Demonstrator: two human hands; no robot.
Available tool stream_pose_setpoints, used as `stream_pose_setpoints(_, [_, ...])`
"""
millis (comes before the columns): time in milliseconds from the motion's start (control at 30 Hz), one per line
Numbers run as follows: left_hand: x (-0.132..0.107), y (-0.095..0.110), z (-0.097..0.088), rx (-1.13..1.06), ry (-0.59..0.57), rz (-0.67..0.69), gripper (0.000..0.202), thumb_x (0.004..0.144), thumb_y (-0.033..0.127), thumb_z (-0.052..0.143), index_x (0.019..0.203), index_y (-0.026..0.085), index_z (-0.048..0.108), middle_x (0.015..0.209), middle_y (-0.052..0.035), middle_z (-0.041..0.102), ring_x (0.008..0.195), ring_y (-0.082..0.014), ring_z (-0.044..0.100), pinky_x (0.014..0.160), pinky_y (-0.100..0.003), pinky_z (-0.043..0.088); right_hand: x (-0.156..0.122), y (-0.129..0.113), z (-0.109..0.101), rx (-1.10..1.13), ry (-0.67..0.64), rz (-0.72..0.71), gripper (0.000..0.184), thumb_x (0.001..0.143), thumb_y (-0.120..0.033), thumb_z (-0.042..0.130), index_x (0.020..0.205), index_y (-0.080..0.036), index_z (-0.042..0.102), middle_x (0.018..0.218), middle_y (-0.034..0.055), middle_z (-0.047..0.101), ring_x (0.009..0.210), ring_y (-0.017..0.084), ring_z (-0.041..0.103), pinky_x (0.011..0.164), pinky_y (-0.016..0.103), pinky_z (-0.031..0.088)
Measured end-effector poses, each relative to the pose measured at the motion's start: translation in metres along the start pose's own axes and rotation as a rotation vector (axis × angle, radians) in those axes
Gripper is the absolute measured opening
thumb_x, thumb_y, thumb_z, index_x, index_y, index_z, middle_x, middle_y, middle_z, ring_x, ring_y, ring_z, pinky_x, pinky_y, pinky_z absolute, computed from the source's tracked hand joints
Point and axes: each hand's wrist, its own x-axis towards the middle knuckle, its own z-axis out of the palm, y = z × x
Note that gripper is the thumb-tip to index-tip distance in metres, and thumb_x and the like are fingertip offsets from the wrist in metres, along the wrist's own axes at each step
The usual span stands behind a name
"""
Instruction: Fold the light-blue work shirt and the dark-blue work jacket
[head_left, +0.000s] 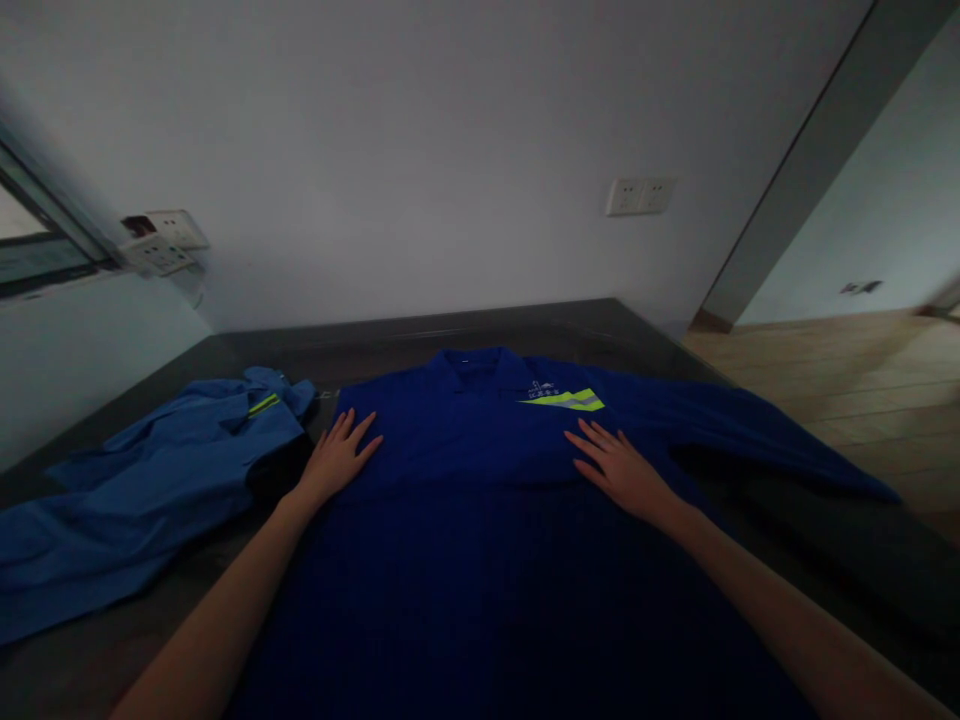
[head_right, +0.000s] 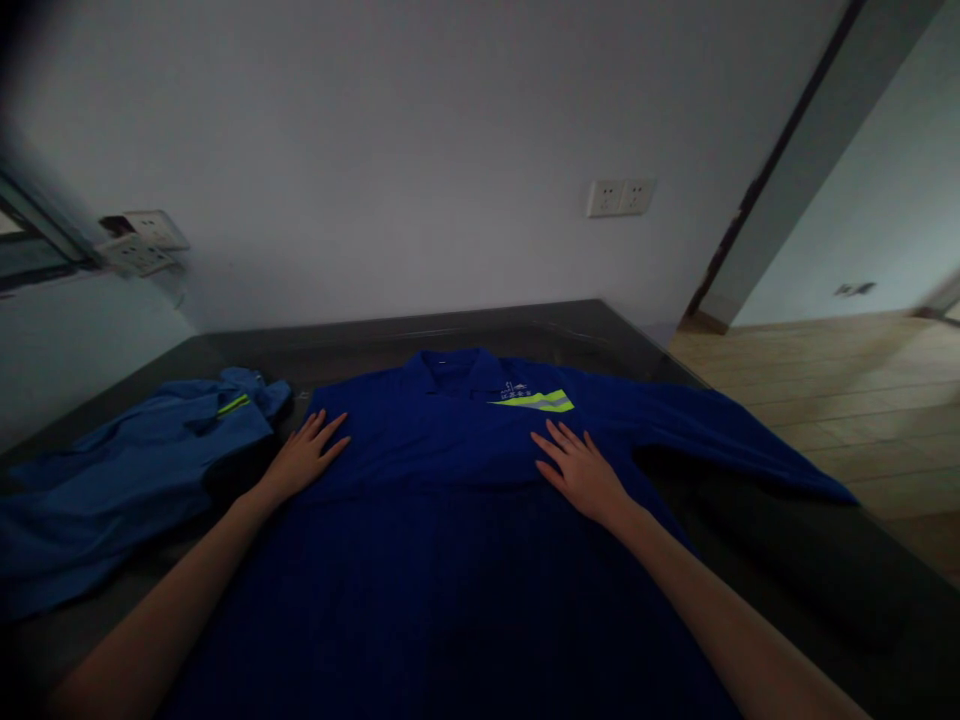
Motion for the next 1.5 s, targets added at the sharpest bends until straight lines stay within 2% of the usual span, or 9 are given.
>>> stream_pose_setpoints(200, [-0.002,0.001,0.0,0.047,-0.015,0.022,0.065,0.091,0.059,0.027,0.148,0.03,0.017,0.154,-0.0136,0.019,0.141,-0.0324,0.019,0.109,-0.055,0.022,-0.001,-0.002,-0.002,0.004,-0.003,0.007,0.053,0.095,-0.051,0.03,0.143,-0.03,0.036,0.152,0.0071,0.027,0.14,0.027,0.023,0.111,0.055,0.018])
stream_pose_setpoints(400, [-0.002,-0.001,0.003,0.11,0.012,0.071,0.062,0.092,0.053,0.031,0.148,0.029,0.021,0.153,-0.0147,0.022,0.14,-0.0354,0.02,0.107,-0.055,0.024,-0.002,-0.003,-0.002,0.054,-0.02,0.005,0.054,0.095,-0.052,0.029,0.143,-0.029,0.036,0.153,0.0078,0.026,0.141,0.027,0.019,0.112,0.055,0.014])
stream_pose_setpoints(600, [-0.006,0.017,-0.013,0.187,0.248,0.307,0.049,0.092,0.037,0.035,0.14,0.026,0.042,0.151,-0.0119,0.03,0.141,-0.0307,0.02,0.111,-0.058,0.009,-0.015,-0.002,-0.027,0.506,0.09,0.058,0.061,0.088,-0.059,0.043,0.138,-0.025,0.043,0.146,0.0099,0.04,0.136,0.027,0.033,0.113,0.054,0.02])
stream_pose_setpoints(733, [-0.004,0.074,-0.044,0.096,0.313,0.465,0.044,0.092,0.03,0.036,0.134,0.022,0.048,0.145,-0.0113,0.041,0.139,-0.0269,0.028,0.113,-0.057,0.008,-0.049,0.012,-0.054,0.891,0.266,0.245,0.049,0.086,-0.054,0.051,0.124,-0.024,0.056,0.131,0.0092,0.056,0.124,0.025,0.049,0.108,0.047,0.035])
stream_pose_setpoints(900, [-0.001,0.195,-0.073,-0.18,0.141,0.683,0.039,0.092,0.03,0.038,0.128,0.025,0.051,0.143,-0.0055,0.044,0.137,-0.0215,0.031,0.114,-0.052,0.014,-0.095,0.034,-0.056,1.295,0.504,0.504,0.042,0.088,-0.05,0.049,0.121,-0.023,0.053,0.126,0.0114,0.059,0.12,0.024,0.054,0.103,0.046,0.043])
stream_pose_setpoints(1000, [0.001,0.269,-0.065,-0.325,-0.028,0.824,0.04,0.091,0.033,0.044,0.129,0.026,0.05,0.143,-0.0063,0.044,0.136,-0.0223,0.033,0.114,-0.05,0.018,-0.104,0.043,-0.048,1.336,0.548,0.587,0.046,0.091,-0.053,0.037,0.122,-0.021,0.049,0.131,0.0154,0.054,0.122,0.025,0.052,0.102,0.046,0.044])
stream_pose_setpoints(1133, [0.001,0.345,-0.037,-0.409,-0.117,0.783,0.044,0.091,0.036,0.044,0.132,0.022,0.048,0.142,-0.0096,0.044,0.135,-0.0262,0.034,0.112,-0.053,0.02,-0.095,0.059,-0.041,1.18,0.443,0.615,0.058,0.092,-0.058,0.016,0.125,-0.02,0.045,0.132,0.018,0.052,0.125,0.025,0.049,0.1,0.045,0.046])
stream_pose_setpoints(1267, [-0.004,0.382,-0.012,-0.435,-0.036,0.705,0.048,0.092,0.041,0.04,0.136,0.02,0.044,0.145,-0.0112,0.04,0.138,-0.0274,0.028,0.113,-0.054,0.017,-0.077,0.079,-0.037,1.111,0.45,0.638,0.064,0.091,-0.056,0.004,0.128,-0.022,0.043,0.127,0.0177,0.054,0.127,0.025,0.047,0.099,0.05,0.044])
stream_pose_setpoints(1500, [-0.013,0.384,0.001,-0.393,-0.016,0.807,0.049,0.093,0.044,0.037,0.137,0.025,0.043,0.148,-0.0087,0.036,0.14,-0.0268,0.023,0.114,-0.054,0.013,-0.045,0.111,-0.034,1.372,0.709,0.821,0.061,0.092,-0.056,0.01,0.137,-0.022,0.031,0.14,0.0164,0.042,0.125,0.024,0.048,0.094,0.049,0.047])
